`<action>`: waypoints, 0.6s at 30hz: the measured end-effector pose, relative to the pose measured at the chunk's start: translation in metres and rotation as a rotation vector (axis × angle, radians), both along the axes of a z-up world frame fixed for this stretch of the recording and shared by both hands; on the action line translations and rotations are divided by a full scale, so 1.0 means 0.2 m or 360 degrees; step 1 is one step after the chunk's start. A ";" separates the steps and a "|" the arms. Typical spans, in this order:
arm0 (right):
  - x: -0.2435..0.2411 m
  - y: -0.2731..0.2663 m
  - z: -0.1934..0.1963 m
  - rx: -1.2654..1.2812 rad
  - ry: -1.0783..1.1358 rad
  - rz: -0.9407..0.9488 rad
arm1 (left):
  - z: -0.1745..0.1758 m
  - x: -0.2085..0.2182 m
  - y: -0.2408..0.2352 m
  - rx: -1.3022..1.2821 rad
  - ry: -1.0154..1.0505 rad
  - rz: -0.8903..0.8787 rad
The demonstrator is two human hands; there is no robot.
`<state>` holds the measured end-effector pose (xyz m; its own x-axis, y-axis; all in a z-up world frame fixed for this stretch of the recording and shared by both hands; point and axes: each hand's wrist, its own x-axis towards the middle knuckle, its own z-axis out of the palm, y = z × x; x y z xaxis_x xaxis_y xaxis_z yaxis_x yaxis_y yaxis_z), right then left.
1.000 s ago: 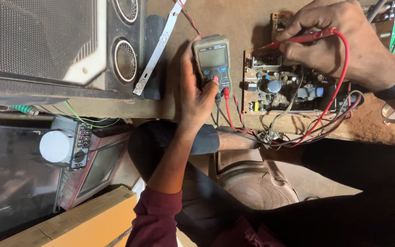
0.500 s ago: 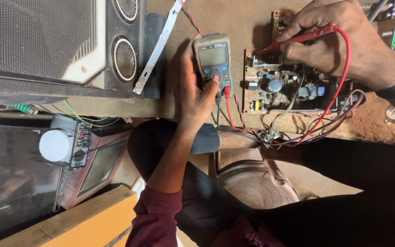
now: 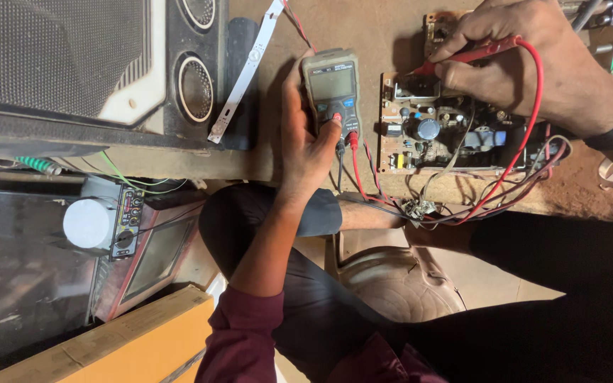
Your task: The person uses a multimeter to test various points on an exposed circuit board. They hold the multimeter in one hand and use the probes with the other to check different components on the board.
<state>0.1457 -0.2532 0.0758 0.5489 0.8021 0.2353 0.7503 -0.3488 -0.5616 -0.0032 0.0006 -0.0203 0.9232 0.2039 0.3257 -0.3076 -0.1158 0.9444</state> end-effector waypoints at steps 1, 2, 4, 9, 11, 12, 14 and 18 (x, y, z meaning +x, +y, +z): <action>0.00 0.00 0.00 -0.0011 0.0059 -0.0022 | 0.00 0.00 0.00 -0.0022 0.0005 -0.0004; 0.00 0.00 0.00 0.0011 0.0061 -0.0006 | 0.00 0.00 0.00 -0.0043 0.0010 -0.0009; 0.00 -0.01 -0.01 0.0053 0.0059 0.0021 | -0.01 0.00 0.00 -0.0036 0.0009 -0.0005; 0.00 -0.01 -0.03 0.0029 0.0133 0.0001 | -0.01 0.01 0.00 0.0011 -0.0051 0.0008; 0.00 -0.01 -0.01 0.0019 0.0120 0.0005 | -0.01 0.00 0.00 -0.0008 -0.0029 -0.0003; -0.01 0.00 0.00 0.0016 0.0112 0.0013 | -0.02 0.00 0.00 -0.0012 -0.0027 -0.0003; -0.01 0.01 0.02 0.0012 0.0130 0.0026 | -0.02 0.00 0.00 -0.0018 -0.0020 -0.0001; -0.02 0.02 0.07 0.0097 0.0082 0.0065 | -0.03 0.01 0.00 -0.0107 -0.0020 -0.0046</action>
<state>0.1411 -0.2488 0.0892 0.5287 0.8091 0.2563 0.7326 -0.2826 -0.6192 -0.0007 0.0004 -0.0254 0.9250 0.1992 0.3236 -0.3216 -0.0431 0.9459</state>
